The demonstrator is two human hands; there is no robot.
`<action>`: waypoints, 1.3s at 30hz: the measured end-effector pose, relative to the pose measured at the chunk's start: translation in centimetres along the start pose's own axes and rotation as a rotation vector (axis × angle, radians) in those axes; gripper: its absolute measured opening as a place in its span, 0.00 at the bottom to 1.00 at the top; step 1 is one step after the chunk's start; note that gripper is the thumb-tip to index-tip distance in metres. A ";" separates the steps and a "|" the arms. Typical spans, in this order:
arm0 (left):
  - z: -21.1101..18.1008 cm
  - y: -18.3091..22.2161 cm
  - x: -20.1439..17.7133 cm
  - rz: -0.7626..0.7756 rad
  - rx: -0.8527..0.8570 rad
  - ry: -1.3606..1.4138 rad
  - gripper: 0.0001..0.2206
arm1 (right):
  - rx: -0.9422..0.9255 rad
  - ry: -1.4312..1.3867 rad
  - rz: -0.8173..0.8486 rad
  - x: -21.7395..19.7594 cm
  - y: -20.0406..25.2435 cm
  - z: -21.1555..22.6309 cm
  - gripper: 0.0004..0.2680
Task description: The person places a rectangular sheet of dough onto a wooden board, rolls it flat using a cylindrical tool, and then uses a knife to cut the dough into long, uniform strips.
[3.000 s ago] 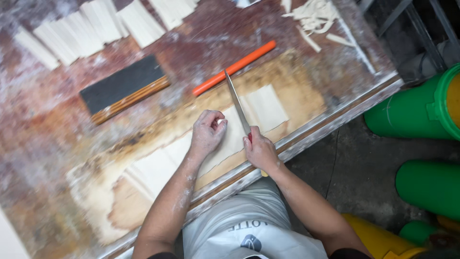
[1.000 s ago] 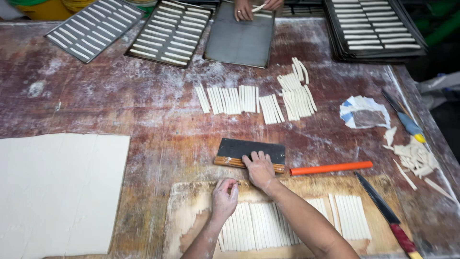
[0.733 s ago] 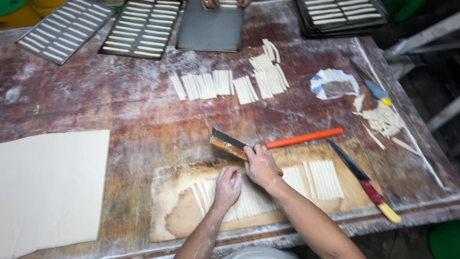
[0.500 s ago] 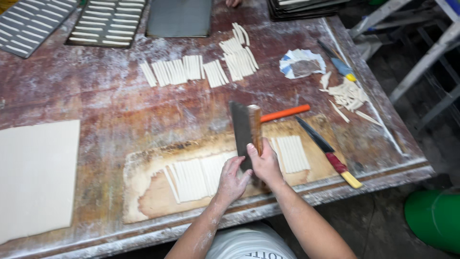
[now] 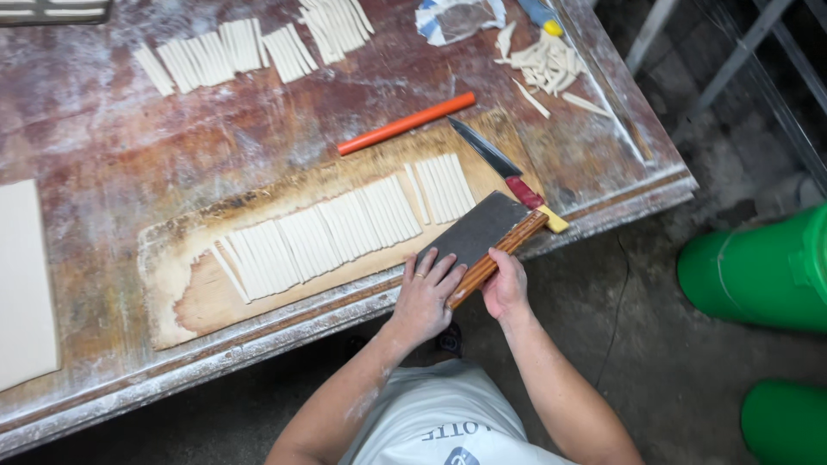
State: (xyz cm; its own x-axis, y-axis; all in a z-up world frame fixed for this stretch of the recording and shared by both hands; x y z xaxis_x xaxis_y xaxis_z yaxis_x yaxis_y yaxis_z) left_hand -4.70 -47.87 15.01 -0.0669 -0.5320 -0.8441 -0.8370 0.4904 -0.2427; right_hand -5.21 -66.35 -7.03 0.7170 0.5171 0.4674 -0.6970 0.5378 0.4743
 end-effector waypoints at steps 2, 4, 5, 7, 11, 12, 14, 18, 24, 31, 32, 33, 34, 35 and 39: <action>0.6 0.8 1.8 0.047 0.007 0.004 0.19 | 0.014 0.031 0.032 0.3 3.0 2.4 0.08; 1.3 1.6 2.8 0.088 0.010 0.004 0.20 | 0.030 0.063 0.071 0.7 5.4 3.5 0.09; 1.6 2.1 3.1 0.098 0.006 0.005 0.20 | 0.035 0.060 0.079 0.8 6.3 3.6 0.08; 2.6 3.0 3.3 0.108 0.003 0.011 0.20 | 0.035 0.061 0.084 1.1 7.3 3.0 0.08; 5.3 5.0 3.7 0.085 -0.034 -0.013 0.21 | 0.066 0.087 0.116 2.3 8.7 0.9 0.08; 6.2 5.3 3.5 0.059 -0.046 -0.044 0.21 | 0.088 0.091 0.139 3.3 9.0 0.4 0.08; 7.4 5.9 3.1 0.138 -0.052 -0.064 0.25 | 0.103 0.182 0.106 3.9 9.6 -0.9 0.11; 9.1 7.3 1.5 0.310 -0.072 -0.046 0.45 | 0.133 0.300 0.016 5.6 10.1 -3.3 0.18; 13.7 7.3 -4.4 -0.064 -0.242 0.106 0.31 | 0.079 0.312 0.039 14.8 5.2 -4.7 0.22; 17.5 10.5 -6.2 -0.219 -0.488 0.104 0.20 | 0.080 0.222 0.109 16.5 4.5 -3.4 0.18; 18.2 11.2 -6.2 -0.240 -0.524 0.111 0.19 | 0.068 0.186 0.131 16.3 3.8 -3.5 0.16; 18.9 12.0 -6.3 -0.263 -0.560 0.117 0.18 | 0.056 0.150 0.153 16.1 3.2 -3.8 0.13; 19.2 12.5 -6.4 -0.270 -0.571 0.113 0.18 | 0.063 0.156 0.163 16.3 3.0 -4.1 0.13; 19.7 13.1 -6.9 -0.298 -0.592 0.120 0.18 | 0.056 0.131 0.190 16.8 2.9 -4.3 0.12; 22.2 13.7 -9.1 -0.397 -0.601 0.139 0.16 | 0.024 0.060 0.297 20.0 2.7 -6.0 0.09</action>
State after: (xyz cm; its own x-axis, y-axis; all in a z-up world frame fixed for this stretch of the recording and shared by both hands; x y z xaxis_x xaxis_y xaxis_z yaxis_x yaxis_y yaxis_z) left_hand -3.49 -20.95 8.72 0.2687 -0.6929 -0.6691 -0.9632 -0.1994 -0.1803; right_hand 7.29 -50.51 -0.89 0.4806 0.6882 0.5435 -0.8756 0.3419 0.3412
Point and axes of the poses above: each hand's wrist, its own y-axis away from the middle knuckle, its own x-axis out of the palm, z = x × y, the point moved 10 cm from there along -y, towards the middle knuckle, and after that the axes turned 10 degrees about -x, right-handed, at the moved point
